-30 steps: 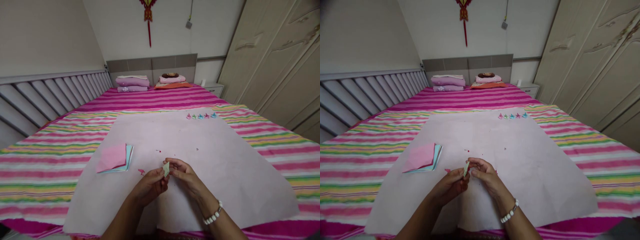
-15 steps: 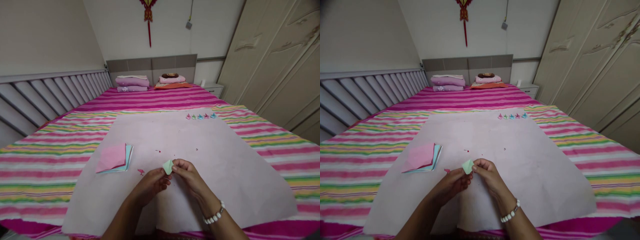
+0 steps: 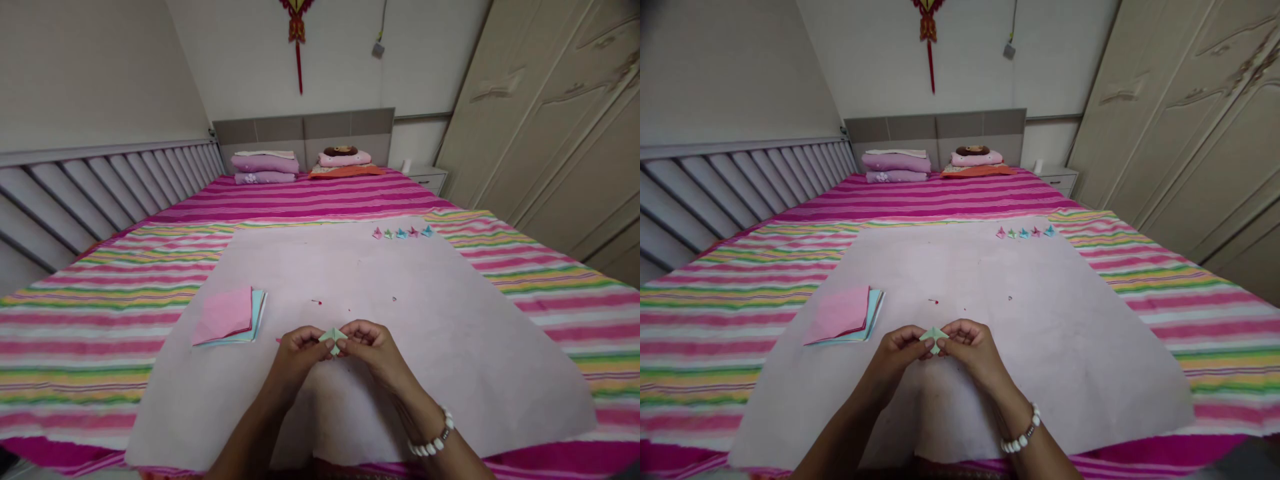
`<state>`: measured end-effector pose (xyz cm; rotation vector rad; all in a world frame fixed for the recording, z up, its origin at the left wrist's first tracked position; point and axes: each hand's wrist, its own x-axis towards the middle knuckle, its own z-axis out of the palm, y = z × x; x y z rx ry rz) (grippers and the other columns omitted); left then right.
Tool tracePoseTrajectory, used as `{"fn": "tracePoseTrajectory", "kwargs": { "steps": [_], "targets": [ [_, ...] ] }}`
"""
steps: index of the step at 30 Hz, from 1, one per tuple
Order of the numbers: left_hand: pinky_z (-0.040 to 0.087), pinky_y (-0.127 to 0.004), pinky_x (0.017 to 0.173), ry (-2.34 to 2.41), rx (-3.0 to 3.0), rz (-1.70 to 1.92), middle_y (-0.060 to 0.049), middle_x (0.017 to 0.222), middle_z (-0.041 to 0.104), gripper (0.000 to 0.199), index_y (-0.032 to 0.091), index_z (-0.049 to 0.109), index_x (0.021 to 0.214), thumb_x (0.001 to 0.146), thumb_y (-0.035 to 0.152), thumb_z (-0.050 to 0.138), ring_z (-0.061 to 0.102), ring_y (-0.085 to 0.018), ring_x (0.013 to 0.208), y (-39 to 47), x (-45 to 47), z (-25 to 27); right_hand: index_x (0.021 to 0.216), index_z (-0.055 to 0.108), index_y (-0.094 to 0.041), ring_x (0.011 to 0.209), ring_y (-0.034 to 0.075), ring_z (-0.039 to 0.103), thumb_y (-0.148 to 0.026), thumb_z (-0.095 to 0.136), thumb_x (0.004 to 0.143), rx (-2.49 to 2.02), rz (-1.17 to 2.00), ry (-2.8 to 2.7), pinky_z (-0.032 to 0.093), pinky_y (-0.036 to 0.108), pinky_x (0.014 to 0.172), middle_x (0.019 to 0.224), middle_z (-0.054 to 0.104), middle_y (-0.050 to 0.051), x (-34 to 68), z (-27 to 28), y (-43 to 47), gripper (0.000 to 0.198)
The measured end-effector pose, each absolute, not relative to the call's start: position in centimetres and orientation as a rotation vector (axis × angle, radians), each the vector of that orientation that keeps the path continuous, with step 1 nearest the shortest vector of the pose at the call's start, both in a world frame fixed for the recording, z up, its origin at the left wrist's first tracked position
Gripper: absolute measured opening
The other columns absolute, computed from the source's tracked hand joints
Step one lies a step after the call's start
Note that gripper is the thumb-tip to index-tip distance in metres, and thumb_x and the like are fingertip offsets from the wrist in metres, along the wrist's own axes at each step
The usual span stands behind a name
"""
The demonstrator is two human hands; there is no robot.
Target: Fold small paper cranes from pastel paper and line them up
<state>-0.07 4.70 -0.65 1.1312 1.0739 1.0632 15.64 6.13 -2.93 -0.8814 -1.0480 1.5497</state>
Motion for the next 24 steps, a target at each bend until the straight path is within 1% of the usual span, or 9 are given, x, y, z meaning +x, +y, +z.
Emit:
{"fn": "tracePoseTrajectory", "kwargs": {
  "steps": [4,8,12,16,21,24],
  "targets": [
    [0.045,-0.025,0.063,1.071,1.172,1.024,-0.003,0.065,0.070,0.017,0.015,0.074,0.078,0.071,0.030,0.070,0.059,-0.015,0.063,4.7,-0.2,-0.6,0.066,0.070,-0.017,0.048,0.013,0.060,-0.030,0.083,0.056,-0.909,1.504,-1.052,0.048,0.024,0.051,0.053,0.066,0.000,15.7,-3.0,6.1,0.020],
    [0.045,-0.027,0.063,1.033,1.155,1.064,-0.003,0.064,0.069,0.017,0.016,0.073,0.081,0.070,0.029,0.070,0.060,-0.015,0.062,4.8,-0.4,-0.8,0.066,0.072,-0.018,0.049,0.013,0.058,-0.027,0.079,0.059,-0.899,1.467,-1.051,0.048,0.025,0.051,0.055,0.067,0.000,15.5,-3.0,5.9,0.014],
    [0.044,-0.026,0.065,0.941,1.103,1.085,-0.002,0.067,0.070,0.011,0.018,0.073,0.080,0.072,0.024,0.068,0.059,-0.014,0.065,4.9,-0.6,-1.3,0.068,0.073,-0.019,0.052,0.013,0.058,-0.025,0.078,0.061,-0.871,1.467,-1.050,0.048,0.026,0.053,0.060,0.069,0.001,15.5,-2.9,5.8,0.010],
    [0.044,-0.026,0.067,0.900,1.062,1.093,-0.002,0.068,0.070,0.008,0.018,0.072,0.077,0.072,0.021,0.067,0.059,-0.014,0.067,4.8,-0.6,-1.3,0.066,0.073,-0.020,0.055,0.013,0.058,-0.022,0.075,0.064,-0.801,1.452,-1.125,0.046,0.025,0.056,0.061,0.065,0.000,15.7,-2.9,5.7,0.003],
    [0.044,-0.027,0.065,0.963,1.039,1.057,-0.004,0.067,0.069,0.020,0.015,0.070,0.072,0.072,0.034,0.067,0.058,-0.015,0.064,4.6,-0.5,-0.6,0.065,0.073,-0.021,0.057,0.013,0.055,-0.022,0.073,0.067,-0.823,1.289,-1.253,0.043,0.025,0.054,0.062,0.060,0.000,15.7,-2.8,5.6,0.002],
    [0.045,-0.026,0.064,0.993,1.082,1.038,-0.001,0.064,0.067,0.016,0.016,0.068,0.069,0.066,0.030,0.074,0.058,-0.013,0.062,4.7,-0.6,-0.3,0.067,0.073,-0.021,0.059,0.014,0.055,-0.024,0.072,0.068,-0.828,1.246,-1.305,0.043,0.026,0.054,0.064,0.060,0.000,15.6,-2.7,5.6,0.003]
  ]
}}
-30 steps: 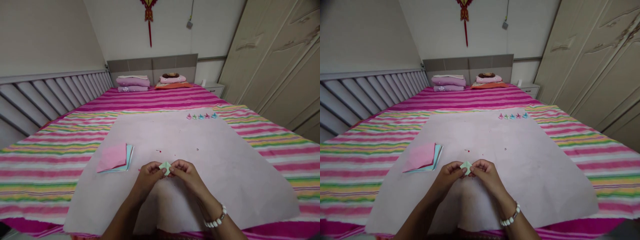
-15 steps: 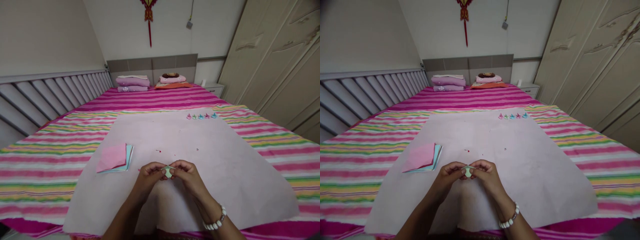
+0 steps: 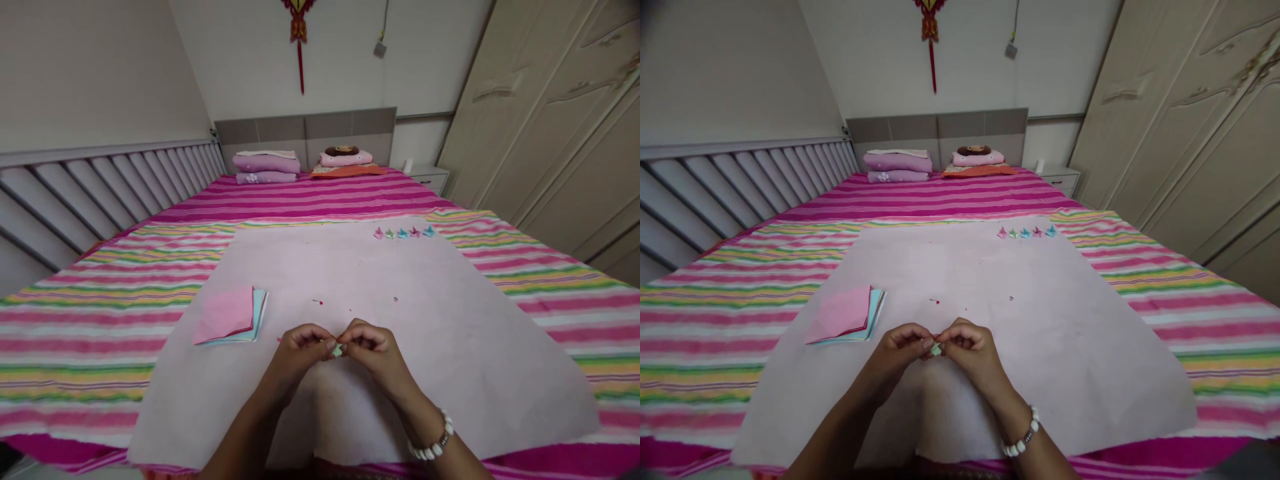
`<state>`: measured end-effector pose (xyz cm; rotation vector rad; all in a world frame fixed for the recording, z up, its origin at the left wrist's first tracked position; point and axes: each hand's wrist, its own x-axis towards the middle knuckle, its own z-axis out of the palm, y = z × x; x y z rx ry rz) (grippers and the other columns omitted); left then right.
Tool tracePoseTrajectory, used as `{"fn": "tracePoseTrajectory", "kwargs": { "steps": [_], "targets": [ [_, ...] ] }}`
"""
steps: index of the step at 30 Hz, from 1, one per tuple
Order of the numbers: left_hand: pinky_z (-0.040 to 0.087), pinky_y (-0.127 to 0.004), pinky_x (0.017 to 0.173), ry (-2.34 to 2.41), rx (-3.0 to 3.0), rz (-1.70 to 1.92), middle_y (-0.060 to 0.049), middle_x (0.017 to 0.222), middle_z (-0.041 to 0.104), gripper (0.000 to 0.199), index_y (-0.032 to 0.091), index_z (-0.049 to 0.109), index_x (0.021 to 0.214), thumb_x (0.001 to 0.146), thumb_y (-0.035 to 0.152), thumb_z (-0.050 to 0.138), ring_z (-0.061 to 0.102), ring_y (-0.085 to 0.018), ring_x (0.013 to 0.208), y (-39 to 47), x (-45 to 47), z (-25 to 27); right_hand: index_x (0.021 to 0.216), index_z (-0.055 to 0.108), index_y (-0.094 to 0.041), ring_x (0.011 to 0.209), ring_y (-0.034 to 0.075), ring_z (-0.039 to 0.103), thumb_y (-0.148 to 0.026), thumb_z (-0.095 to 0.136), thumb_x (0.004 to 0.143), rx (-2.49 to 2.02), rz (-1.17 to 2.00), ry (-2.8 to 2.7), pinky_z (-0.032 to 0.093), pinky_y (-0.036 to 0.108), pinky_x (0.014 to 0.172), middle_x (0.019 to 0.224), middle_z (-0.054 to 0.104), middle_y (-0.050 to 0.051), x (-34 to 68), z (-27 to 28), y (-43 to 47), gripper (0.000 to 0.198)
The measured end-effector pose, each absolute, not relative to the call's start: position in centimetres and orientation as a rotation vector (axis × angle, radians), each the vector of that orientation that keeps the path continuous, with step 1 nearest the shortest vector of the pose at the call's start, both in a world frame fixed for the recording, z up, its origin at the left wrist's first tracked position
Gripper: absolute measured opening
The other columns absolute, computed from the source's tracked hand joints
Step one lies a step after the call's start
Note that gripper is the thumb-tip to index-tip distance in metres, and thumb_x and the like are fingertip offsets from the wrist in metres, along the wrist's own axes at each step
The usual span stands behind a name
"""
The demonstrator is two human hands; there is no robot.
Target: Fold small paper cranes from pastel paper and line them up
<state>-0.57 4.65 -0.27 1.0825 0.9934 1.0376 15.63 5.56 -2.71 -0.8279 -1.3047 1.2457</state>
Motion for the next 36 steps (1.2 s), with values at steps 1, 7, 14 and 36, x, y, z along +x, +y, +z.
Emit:
{"fn": "tracePoseTrajectory", "kwargs": {
  "steps": [1,7,14,36],
  "targets": [
    [0.045,-0.026,0.064,0.998,1.095,1.034,-0.001,0.063,0.066,0.015,0.016,0.068,0.069,0.065,0.029,0.075,0.058,-0.013,0.062,4.66,-0.61,-0.21,0.067,0.073,-0.021,0.059,0.014,0.055,-0.024,0.072,0.069,-0.829,1.246,-1.314,0.043,0.026,0.054,0.065,0.061,0.001,15.66,-2.70,5.53,0.004],
    [0.044,-0.023,0.060,1.080,1.194,1.092,0.001,0.062,0.065,0.012,0.017,0.067,0.070,0.064,0.023,0.076,0.057,-0.012,0.061,4.70,-0.87,-0.36,0.094,0.070,-0.022,0.071,0.015,0.061,-0.027,0.074,0.070,-0.760,1.504,-1.210,0.047,0.027,0.066,0.078,0.068,0.002,16.03,-2.69,5.37,0.025],
    [0.045,-0.023,0.061,1.185,1.370,1.176,-0.001,0.072,0.064,0.012,0.017,0.066,0.076,0.067,0.022,0.073,0.057,-0.012,0.065,4.50,-0.70,-0.66,0.072,0.069,-0.018,0.059,0.012,0.059,-0.027,0.082,0.059,-0.844,1.564,-1.171,0.045,0.024,0.059,0.064,0.067,-0.001,15.64,-2.48,5.57,0.021],
    [0.043,-0.025,0.063,1.106,1.633,1.111,-0.003,0.071,0.067,0.011,0.020,0.073,0.072,0.077,0.027,0.067,0.059,-0.015,0.069,4.50,-1.06,-0.22,0.070,0.072,-0.019,0.066,0.016,0.058,-0.031,0.074,0.071,-0.791,1.323,-1.411,0.044,0.028,0.062,0.068,0.065,0.002,16.22,-1.94,5.69,0.012]
  ]
}}
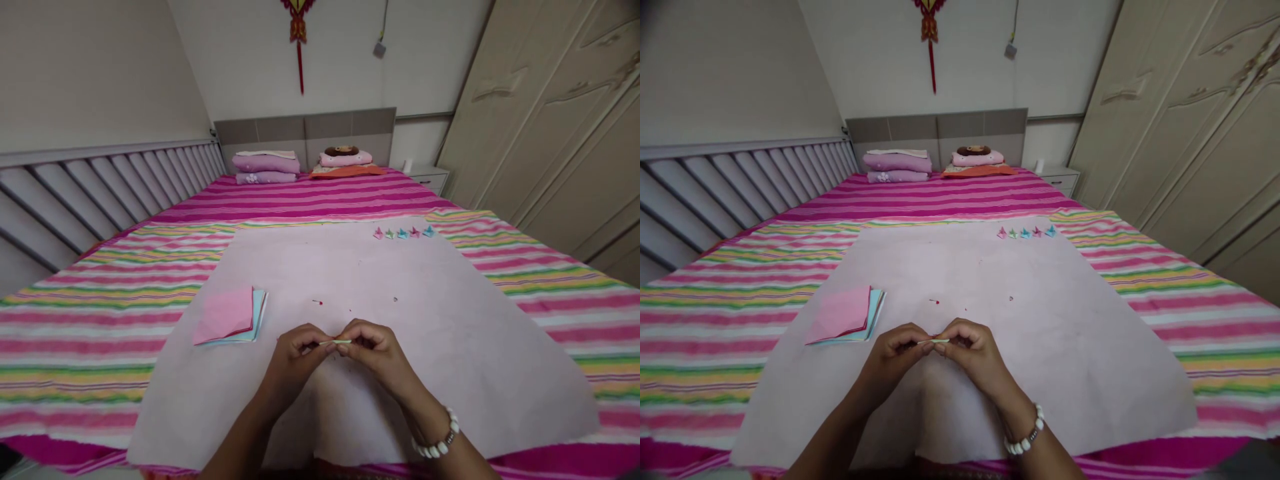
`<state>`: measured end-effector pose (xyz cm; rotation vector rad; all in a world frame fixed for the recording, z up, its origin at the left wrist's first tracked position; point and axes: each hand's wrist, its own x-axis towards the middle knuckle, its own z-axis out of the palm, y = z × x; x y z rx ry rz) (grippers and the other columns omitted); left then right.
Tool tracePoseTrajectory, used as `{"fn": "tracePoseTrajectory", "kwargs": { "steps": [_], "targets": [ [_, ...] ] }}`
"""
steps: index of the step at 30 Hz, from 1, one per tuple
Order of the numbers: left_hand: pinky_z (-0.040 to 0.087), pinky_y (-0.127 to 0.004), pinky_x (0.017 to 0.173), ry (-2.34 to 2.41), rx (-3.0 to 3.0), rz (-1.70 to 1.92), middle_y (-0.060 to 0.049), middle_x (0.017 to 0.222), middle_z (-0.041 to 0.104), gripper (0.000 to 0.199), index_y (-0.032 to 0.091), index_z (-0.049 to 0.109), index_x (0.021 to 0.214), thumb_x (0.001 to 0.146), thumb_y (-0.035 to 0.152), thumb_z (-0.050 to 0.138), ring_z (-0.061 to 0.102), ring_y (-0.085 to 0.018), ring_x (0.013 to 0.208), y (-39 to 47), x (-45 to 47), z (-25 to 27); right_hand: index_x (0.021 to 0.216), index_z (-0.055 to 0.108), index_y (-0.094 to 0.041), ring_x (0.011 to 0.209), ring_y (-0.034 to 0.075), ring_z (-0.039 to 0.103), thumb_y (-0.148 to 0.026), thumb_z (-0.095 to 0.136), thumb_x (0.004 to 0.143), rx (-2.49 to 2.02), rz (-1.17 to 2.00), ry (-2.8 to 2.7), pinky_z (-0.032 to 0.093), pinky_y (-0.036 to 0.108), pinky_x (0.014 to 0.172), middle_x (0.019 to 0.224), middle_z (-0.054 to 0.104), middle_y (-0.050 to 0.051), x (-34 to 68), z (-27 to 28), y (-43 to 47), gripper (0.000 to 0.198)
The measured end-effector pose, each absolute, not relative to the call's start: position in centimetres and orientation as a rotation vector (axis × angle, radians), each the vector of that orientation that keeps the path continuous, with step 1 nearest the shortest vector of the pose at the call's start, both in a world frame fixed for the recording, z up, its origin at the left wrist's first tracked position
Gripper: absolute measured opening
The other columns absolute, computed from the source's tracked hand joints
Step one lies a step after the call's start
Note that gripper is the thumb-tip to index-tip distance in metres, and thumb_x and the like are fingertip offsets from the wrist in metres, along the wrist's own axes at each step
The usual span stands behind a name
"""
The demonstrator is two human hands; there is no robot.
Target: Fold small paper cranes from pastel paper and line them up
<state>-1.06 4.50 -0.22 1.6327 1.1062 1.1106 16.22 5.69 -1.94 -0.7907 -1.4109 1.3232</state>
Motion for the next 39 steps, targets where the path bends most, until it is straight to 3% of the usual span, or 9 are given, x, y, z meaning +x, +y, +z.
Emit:
{"fn": "tracePoseTrajectory", "kwargs": {
  "steps": [9,19,23,27,39],
  "targets": [
    [0.042,-0.023,0.057,1.190,1.226,1.156,0.001,0.057,0.064,0.018,0.017,0.066,0.056,0.062,0.029,0.078,0.056,-0.012,0.058,4.6,-0.8,-1.0,0.064,0.070,-0.018,0.058,0.012,0.056,-0.030,0.078,0.066,-0.846,1.485,-1.237,0.042,0.025,0.060,0.059,0.065,0.000,16.0,-2.3,5.9,0.015],
    [0.039,-0.024,0.059,1.140,1.021,1.118,0.001,0.052,0.058,0.027,0.015,0.063,0.056,0.072,0.037,0.068,0.051,-0.010,0.055,5.1,-0.7,-2.6,0.061,0.068,-0.015,0.045,0.009,0.053,-0.032,0.076,0.063,-0.906,1.616,-0.940,0.039,0.021,0.050,0.050,0.063,-0.001,14.9,-2.9,5.8,0.019],
    [0.043,-0.027,0.065,1.255,1.221,1.224,-0.001,0.068,0.064,0.018,0.016,0.068,0.076,0.076,0.034,0.064,0.057,-0.014,0.067,5.3,-0.8,-2.8,0.069,0.070,-0.016,0.044,0.009,0.053,-0.028,0.081,0.056,-0.945,1.588,-0.789,0.038,0.021,0.048,0.050,0.063,-0.002,14.9,-3.2,6.2,0.022],
    [0.044,-0.026,0.066,1.224,1.687,1.392,-0.002,0.077,0.061,0.002,0.019,0.068,0.075,0.074,0.020,0.066,0.056,-0.014,0.072,5.4,-0.9,-2.9,0.067,0.070,-0.015,0.046,0.009,0.054,-0.030,0.082,0.057,-0.973,1.572,-0.737,0.041,0.021,0.051,0.052,0.064,-0.001,15.2,-3.5,6.7,0.022],
    [0.044,-0.026,0.064,1.203,1.951,1.173,-0.003,0.081,0.061,0.013,0.021,0.070,0.083,0.082,0.019,0.058,0.057,-0.015,0.075,9.2,-0.3,-4.1,0.066,0.069,-0.014,0.047,0.011,0.054,-0.040,0.079,0.056,-1.017,1.524,-0.863,0.044,0.026,0.051,0.056,0.065,0.003,15.5,-5.4,9.8,0.030]
  ]
}}
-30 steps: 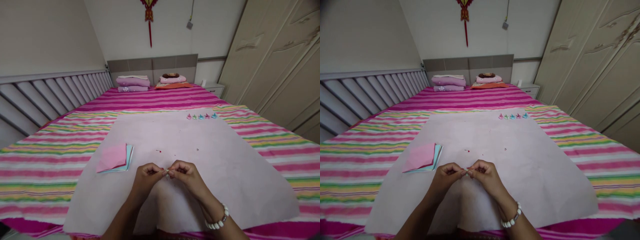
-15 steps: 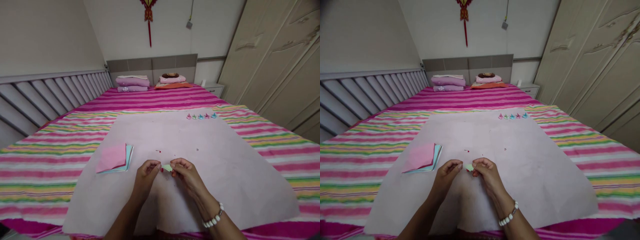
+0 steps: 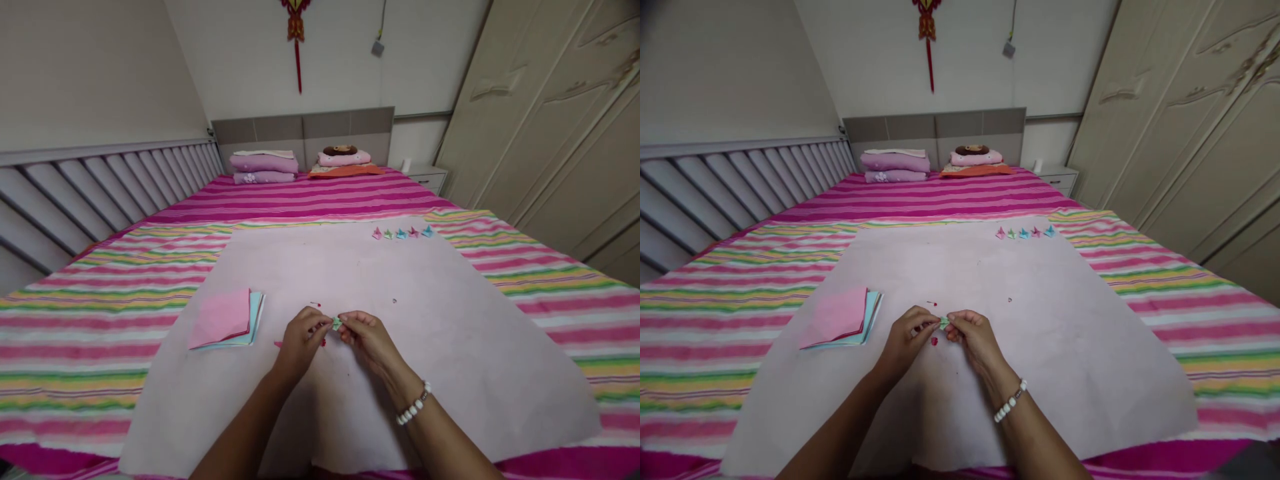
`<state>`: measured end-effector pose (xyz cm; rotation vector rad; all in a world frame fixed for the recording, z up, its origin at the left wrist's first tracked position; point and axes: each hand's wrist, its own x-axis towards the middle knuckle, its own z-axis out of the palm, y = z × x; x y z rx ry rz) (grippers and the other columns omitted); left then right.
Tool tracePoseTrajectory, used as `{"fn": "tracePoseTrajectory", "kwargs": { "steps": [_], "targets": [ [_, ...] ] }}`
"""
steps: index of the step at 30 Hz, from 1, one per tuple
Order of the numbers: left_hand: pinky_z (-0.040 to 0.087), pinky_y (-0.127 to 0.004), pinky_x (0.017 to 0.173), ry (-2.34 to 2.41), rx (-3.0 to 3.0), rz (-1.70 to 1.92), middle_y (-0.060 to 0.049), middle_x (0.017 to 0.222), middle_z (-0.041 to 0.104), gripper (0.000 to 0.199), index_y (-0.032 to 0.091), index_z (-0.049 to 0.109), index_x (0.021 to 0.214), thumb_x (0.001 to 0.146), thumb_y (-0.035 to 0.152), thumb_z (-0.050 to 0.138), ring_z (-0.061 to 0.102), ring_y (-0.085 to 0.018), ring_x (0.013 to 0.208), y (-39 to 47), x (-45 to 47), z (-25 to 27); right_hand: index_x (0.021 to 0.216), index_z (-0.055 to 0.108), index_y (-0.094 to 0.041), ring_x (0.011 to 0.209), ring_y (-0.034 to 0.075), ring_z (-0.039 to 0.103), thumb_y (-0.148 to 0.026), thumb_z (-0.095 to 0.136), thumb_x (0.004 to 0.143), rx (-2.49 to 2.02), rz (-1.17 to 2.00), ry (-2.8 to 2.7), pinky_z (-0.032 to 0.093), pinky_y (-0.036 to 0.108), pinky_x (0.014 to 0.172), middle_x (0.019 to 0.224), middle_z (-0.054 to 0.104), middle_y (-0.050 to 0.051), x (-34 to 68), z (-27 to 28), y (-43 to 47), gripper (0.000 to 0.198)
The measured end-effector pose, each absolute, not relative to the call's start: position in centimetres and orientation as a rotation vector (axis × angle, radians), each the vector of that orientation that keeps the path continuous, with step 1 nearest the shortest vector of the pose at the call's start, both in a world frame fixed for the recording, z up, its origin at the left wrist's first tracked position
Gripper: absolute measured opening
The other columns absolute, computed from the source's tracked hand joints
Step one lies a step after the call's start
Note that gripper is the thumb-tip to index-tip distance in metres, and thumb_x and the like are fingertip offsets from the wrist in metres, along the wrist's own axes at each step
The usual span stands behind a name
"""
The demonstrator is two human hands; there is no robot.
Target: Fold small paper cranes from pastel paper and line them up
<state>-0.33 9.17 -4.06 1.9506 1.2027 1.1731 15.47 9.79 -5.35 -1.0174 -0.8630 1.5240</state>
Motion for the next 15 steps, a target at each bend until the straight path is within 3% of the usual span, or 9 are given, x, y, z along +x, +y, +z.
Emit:
{"fn": "tracePoseTrajectory", "kwargs": {
  "steps": [4,9,15],
  "targets": [
    [0.043,-0.025,0.063,1.244,1.927,1.179,-0.002,0.080,0.061,0.013,0.020,0.069,0.078,0.081,0.021,0.056,0.055,-0.015,0.072,11.2,-0.1,-5.2,0.070,0.070,-0.015,0.047,0.013,0.053,-0.043,0.076,0.059,-1.068,1.371,-1.013,0.042,0.027,0.049,0.057,0.065,0.002,15.9,-6.3,11.3,0.031],
    [0.042,-0.025,0.064,1.220,1.918,1.176,-0.001,0.075,0.059,0.012,0.019,0.068,0.074,0.081,0.022,0.057,0.054,-0.014,0.070,13.0,0.3,-6.6,0.072,0.073,-0.021,0.062,0.014,0.052,-0.032,0.078,0.058,-1.068,1.110,-1.203,0.042,0.028,0.060,0.075,0.063,0.002,16.1,-7.3,12.6,0.018],
    [0.042,-0.025,0.065,1.213,1.891,1.165,0.000,0.074,0.058,0.014,0.018,0.067,0.073,0.081,0.021,0.056,0.055,-0.014,0.070,13.8,0.6,-8.0,0.069,0.070,-0.019,0.069,0.017,0.056,-0.026,0.067,0.069,-1.078,1.033,-1.334,0.043,0.029,0.063,0.072,0.063,0.003,15.7,-8.9,13.7,0.007]
  ]
}}
